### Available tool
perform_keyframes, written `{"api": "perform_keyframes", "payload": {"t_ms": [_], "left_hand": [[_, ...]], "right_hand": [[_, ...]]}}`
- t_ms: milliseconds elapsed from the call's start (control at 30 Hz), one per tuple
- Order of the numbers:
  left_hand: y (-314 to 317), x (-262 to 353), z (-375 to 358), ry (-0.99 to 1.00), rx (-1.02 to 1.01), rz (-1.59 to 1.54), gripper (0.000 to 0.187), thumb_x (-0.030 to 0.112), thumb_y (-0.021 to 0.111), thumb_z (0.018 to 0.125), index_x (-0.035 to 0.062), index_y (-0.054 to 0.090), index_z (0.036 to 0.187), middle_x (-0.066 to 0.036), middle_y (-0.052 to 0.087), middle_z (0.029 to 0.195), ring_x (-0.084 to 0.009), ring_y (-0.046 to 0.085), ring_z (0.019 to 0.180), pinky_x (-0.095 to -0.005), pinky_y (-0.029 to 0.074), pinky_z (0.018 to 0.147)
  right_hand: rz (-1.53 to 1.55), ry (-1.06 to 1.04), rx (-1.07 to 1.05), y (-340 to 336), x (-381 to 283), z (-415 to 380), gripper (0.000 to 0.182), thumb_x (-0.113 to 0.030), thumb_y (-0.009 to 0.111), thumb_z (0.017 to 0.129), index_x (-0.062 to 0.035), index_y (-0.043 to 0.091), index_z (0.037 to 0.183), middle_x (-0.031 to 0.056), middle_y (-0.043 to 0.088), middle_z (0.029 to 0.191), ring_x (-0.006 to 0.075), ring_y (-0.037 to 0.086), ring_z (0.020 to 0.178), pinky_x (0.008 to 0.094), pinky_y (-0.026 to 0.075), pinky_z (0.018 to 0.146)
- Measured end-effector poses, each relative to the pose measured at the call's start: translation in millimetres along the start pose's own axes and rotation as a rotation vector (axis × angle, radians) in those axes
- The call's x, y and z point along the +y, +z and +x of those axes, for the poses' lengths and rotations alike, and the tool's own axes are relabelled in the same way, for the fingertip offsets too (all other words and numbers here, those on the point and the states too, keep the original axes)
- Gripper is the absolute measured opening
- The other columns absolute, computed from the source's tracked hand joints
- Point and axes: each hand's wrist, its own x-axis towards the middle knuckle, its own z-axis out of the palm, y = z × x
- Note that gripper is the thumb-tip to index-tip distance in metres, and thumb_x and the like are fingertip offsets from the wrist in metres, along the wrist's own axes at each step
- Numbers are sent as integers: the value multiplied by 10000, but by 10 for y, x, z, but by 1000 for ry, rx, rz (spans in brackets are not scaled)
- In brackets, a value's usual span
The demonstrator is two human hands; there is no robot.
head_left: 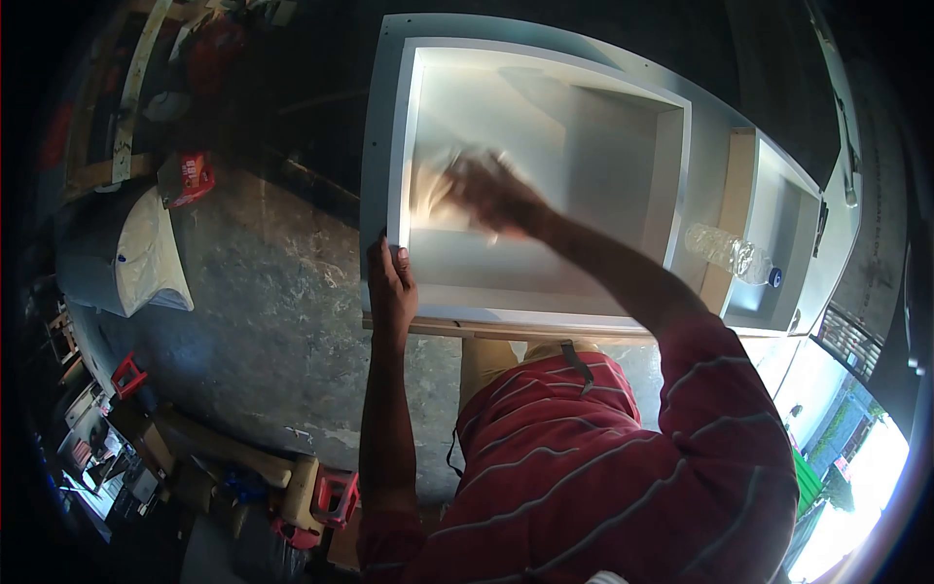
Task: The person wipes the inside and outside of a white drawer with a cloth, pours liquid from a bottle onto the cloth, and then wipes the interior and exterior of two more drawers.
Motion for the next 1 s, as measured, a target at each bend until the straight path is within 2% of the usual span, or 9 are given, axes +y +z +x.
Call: {"api": "perform_keyframes", "payload": {"t_ms": [33, 167, 300, 433, 467, 500, 600, 733, 1000], "left_hand": [[-4, 19, 19, 1, 2, 4, 366, 175, 411, 952, -14, 373, 1263, -239, 473, 1086, -394, 499, 980, -443, 425, 829], [-19, 58, -6, -87, -35, -5, 377, 197, 399, 957, -17, 369, 1267, -243, 471, 1097, -398, 493, 998, -448, 420, 842], [-18, 29, 19, -49, -27, -26, 387, 213, 389, 963, -16, 362, 1274, -253, 459, 1123, -407, 485, 1025, -449, 416, 855], [-1, -30, 11, 19, -15, 1, 402, 230, 389, 965, -26, 361, 1275, -259, 455, 1132, -415, 478, 1037, -448, 414, 861], [0, -39, -2, -42, -44, -6, 413, 242, 388, 966, -33, 363, 1273, -261, 455, 1136, -419, 476, 1037, -451, 413, 863], [0, -50, -24, -103, -75, -13, 425, 255, 387, 967, -41, 364, 1271, -262, 454, 1140, -424, 473, 1037, -454, 411, 866], [2, -61, -33, -151, -102, 5, 472, 313, 363, 971, -49, 365, 1274, -266, 437, 1192, -430, 457, 1081, -452, 406, 894], [6, -72, -32, -168, -115, 3, 493, 335, 350, 972, -33, 347, 1299, -265, 413, 1240, -432, 445, 1114, -456, 405, 913], [51, -121, -26, -106, -59, 42, 459, 292, 368, 970, -46, 355, 1281, -275, 448, 1177, -430, 456, 1090, -453, 407, 900]], "right_hand": [[38, 117, 286, 135, 395, 12, 497, -330, 499, 872, -213, 391, 1343, 48, 288, 1444, 276, 209, 1350, 537, 222, 1061], [36, 414, 495, 145, 948, -13, 508, -236, 490, 856, -190, 378, 1348, 41, 281, 1451, 271, 225, 1345, 574, 203, 1053], [74, -90, 68, 226, -324, -251, 493, -314, 515, 848, -226, 408, 1322, 17, 230, 1476, 249, 215, 1353, 522, 157, 1097], [38, -169, 189, 161, -287, 241, 371, -331, 554, 828, -238, 489, 1182, 23, 414, 1297, 229, 316, 1286, 459, 228, 1077], [800, -214, 531, 842, -54, 604, 299, -269, 576, 816, -235, 529, 1109, 37, 464, 1234, 243, 380, 1227, 464, 270, 1047], [76, 19, 373, 89, 73, 490, 294, -224, 577, 811, -231, 558, 1105, 41, 483, 1231, 237, 404, 1213, 466, 284, 1035], [68, 286, 625, -28, 726, 704, 372, -185, 536, 832, -223, 544, 1202, 6, 430, 1337, 219, 405, 1194, 429, 266, 1039], [37, 193, 470, -74, 1074, 575, 408, -218, 486, 864, -227, 483, 1272, -18, 403, 1366, 191, 417, 1150, 420, 289, 1014], [-40, 1058, 787, 514, 1343, -947, 437, -250, 441, 857, -186, 435, 1289, 133, 375, 1369, 369, 379, 1197, 562, 277, 962]]}}
